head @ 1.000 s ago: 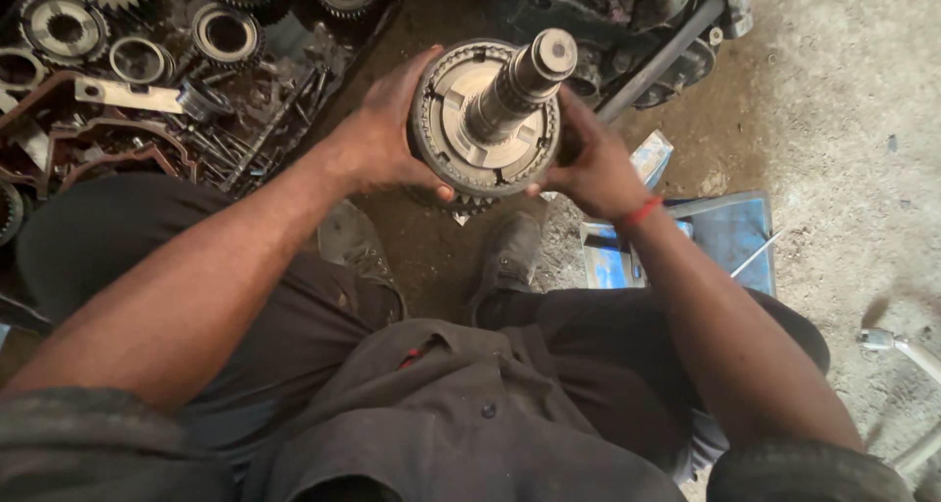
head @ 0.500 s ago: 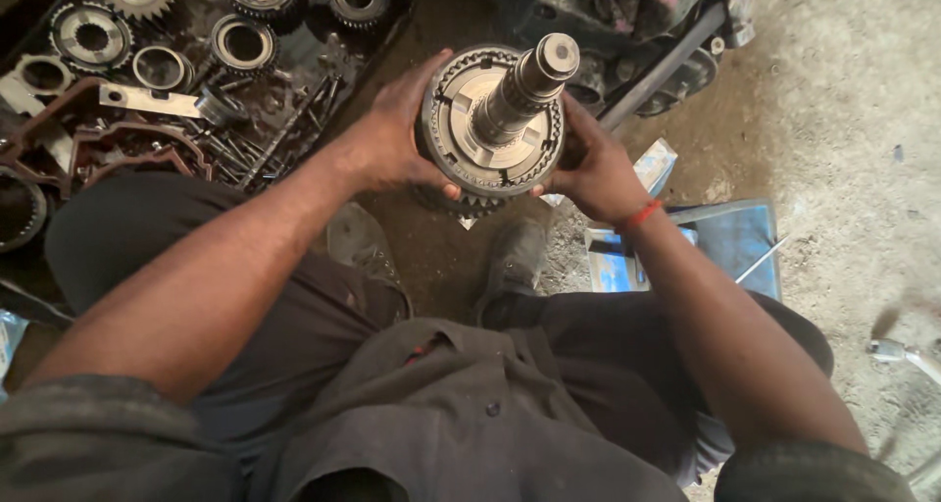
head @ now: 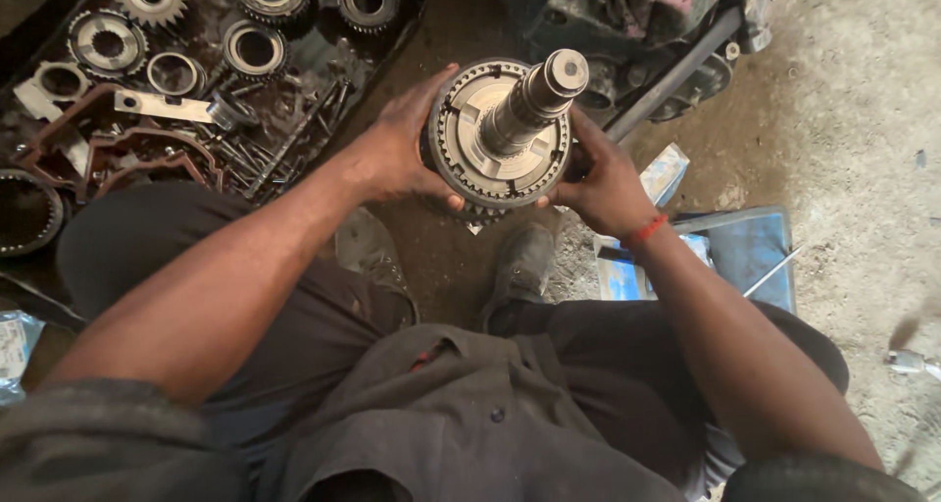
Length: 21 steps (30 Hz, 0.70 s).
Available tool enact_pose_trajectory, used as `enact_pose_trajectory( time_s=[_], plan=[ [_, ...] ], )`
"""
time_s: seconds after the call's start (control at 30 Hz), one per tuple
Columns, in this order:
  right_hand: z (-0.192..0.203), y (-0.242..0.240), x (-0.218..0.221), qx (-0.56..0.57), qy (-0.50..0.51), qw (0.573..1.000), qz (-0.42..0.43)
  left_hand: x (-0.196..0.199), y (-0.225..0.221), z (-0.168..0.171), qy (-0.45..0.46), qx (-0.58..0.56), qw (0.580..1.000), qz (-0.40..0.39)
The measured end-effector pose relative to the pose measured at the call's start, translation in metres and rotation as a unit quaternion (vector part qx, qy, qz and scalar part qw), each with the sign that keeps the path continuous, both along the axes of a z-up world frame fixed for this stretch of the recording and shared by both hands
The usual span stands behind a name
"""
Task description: The person assembles a gear assembly by placing a metal ring onto a gear shaft, using a screwdriver to align components, and tapping with a hammer to seat the ring. They then insert small pins into the assembly and rotate the gear to check fit.
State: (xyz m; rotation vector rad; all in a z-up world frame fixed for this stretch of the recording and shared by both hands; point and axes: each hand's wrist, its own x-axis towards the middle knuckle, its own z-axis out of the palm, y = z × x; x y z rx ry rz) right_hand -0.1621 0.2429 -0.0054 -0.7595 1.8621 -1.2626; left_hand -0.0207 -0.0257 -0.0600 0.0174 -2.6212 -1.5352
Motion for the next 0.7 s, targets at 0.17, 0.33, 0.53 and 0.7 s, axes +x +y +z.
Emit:
enact_pose_trajectory(
  time_s=[0.17,0.33,0.53,0.7],
  plan=[
    [-0.002,0.0,0.001,0.011,0.015,1.0,0.013,0.002,0.005,0.009,-0.069,-0.001,0.998,0.009],
    [0.003,-0.001,0.001,0.031,0.078,0.996,0.008,-0.002,0.007,0.019,-0.127,-0.004,0.992,0.02],
    [0.01,-0.001,0.003,-0.028,-0.003,1.0,0.0,0.001,0.004,0.017,-0.059,0.006,0.998,0.009],
    [0.009,0.002,-0.001,-0.021,0.003,1.0,0.007,0.0,0.003,0.008,0.003,-0.005,1.0,-0.002]
  ],
)
